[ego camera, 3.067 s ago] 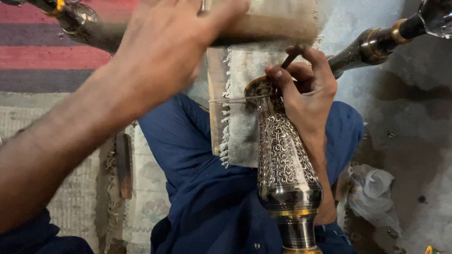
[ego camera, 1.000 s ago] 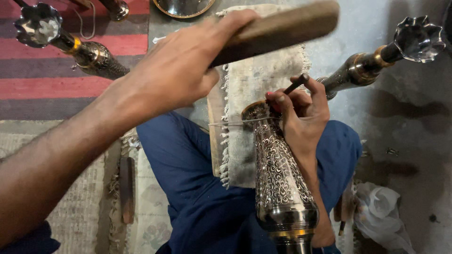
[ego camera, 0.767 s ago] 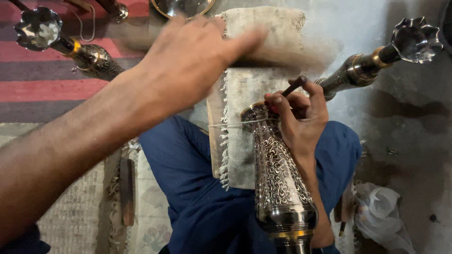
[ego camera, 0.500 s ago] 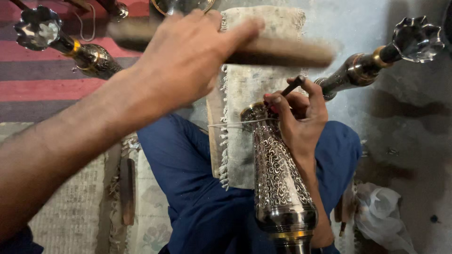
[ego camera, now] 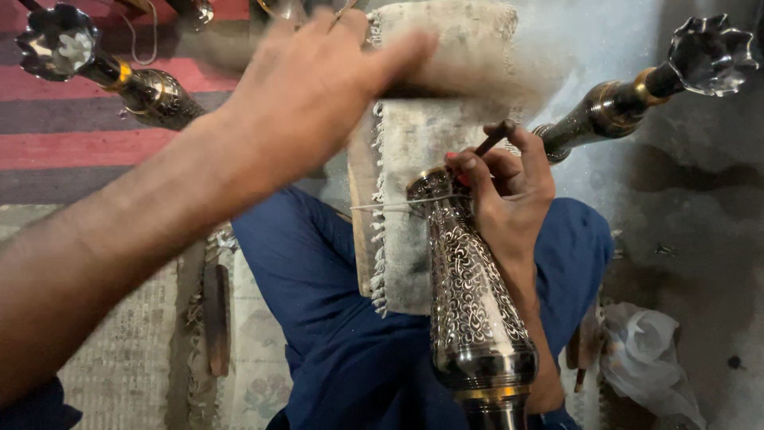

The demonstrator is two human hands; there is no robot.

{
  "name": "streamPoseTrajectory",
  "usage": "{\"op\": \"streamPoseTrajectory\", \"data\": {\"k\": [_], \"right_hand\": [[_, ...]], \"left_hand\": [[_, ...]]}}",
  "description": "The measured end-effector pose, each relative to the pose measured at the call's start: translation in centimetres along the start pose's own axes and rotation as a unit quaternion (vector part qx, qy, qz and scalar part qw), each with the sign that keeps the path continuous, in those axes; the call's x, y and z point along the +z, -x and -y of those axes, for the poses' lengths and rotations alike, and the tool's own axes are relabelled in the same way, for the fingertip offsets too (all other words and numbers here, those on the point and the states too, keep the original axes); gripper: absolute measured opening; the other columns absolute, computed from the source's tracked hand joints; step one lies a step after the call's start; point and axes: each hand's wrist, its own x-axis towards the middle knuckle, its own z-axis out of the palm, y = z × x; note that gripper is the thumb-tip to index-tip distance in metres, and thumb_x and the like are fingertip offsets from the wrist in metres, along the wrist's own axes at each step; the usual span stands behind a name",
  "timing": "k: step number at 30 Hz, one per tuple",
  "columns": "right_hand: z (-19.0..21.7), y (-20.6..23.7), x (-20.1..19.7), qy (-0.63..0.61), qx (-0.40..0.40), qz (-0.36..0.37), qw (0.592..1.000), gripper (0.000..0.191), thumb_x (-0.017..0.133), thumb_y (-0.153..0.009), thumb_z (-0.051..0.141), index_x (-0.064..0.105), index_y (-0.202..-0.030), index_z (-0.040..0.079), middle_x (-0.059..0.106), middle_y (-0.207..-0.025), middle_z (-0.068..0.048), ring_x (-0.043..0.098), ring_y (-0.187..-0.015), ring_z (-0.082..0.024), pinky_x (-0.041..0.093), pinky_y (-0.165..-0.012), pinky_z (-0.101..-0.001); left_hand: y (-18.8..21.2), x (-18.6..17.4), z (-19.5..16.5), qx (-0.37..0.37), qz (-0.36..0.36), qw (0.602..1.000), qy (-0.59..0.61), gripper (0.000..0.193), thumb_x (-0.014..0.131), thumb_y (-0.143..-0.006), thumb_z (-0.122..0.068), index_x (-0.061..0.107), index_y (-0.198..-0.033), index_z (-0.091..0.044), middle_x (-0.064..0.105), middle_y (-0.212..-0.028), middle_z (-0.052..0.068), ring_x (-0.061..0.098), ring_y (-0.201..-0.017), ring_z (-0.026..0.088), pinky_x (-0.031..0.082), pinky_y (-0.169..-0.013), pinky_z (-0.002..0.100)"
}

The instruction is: The person sits on the floor with an ornate brass vase held on a board on their lap and engraves decorative patterns into its surface. They hold a chisel against the metal with one hand and strike it with a wooden mallet in the other, repositioning the chisel repeatedly around the vase's rim and body.

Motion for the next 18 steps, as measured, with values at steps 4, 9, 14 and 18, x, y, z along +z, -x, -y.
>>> {"op": "streamPoseTrajectory", "data": {"k": [4, 9, 14, 18], "right_hand": [[-0.13, 0.02, 0.01, -0.008, 0.011, -0.004, 1.0, 0.035, 0.066, -0.104, -0.005, 0.05, -0.135, 0.0, 0.076, -0.102, -0.017, 0.075, -0.095, -0.019, 0.062, -0.085, -0.0295], [-0.17, -0.08, -0.28, 0.001, 0.005, 0.01, 1.0, 0.036, 0.065, -0.104, -0.007, 0.05, -0.137, 0.0, 0.075, -0.103, -0.017, 0.076, -0.098, -0.019, 0.062, -0.088, -0.0291], [0.04, -0.19, -0.43, 0.012, -0.004, 0.023, 1.0, 0.037, 0.061, -0.104, -0.008, 0.05, -0.139, 0.0, 0.075, -0.104, -0.016, 0.076, -0.101, -0.018, 0.061, -0.088, -0.0281], [0.31, -0.15, -0.35, 0.028, 0.017, 0.014, 0.999, 0.037, 0.063, -0.103, -0.008, 0.05, -0.137, 0.001, 0.076, -0.099, -0.015, 0.075, -0.091, -0.016, 0.06, -0.079, -0.0264]], "left_hand": [[-0.16, 0.25, 0.07, -0.049, 0.065, 0.988, 0.134, 0.066, 0.063, -0.087, -0.003, 0.051, -0.151, -0.015, 0.065, -0.106, 0.021, 0.065, -0.098, 0.04, 0.046, -0.081, 0.052], [-0.27, 0.63, 0.28, -0.02, 0.024, 0.995, 0.094, 0.058, 0.066, -0.089, -0.005, 0.052, -0.144, -0.015, 0.065, -0.108, 0.02, 0.065, -0.101, 0.039, 0.048, -0.085, 0.053], [-0.32, 0.73, 0.43, -0.001, 0.011, 1.0, 0.026, 0.054, 0.07, -0.092, -0.009, 0.052, -0.142, -0.019, 0.064, -0.109, 0.019, 0.065, -0.104, 0.037, 0.048, -0.085, 0.054], [-0.47, 0.52, 0.39, -0.008, 0.02, 0.999, 0.033, 0.055, 0.069, -0.091, -0.006, 0.053, -0.142, -0.019, 0.062, -0.115, 0.022, 0.063, -0.108, 0.039, 0.048, -0.085, 0.055]]}}
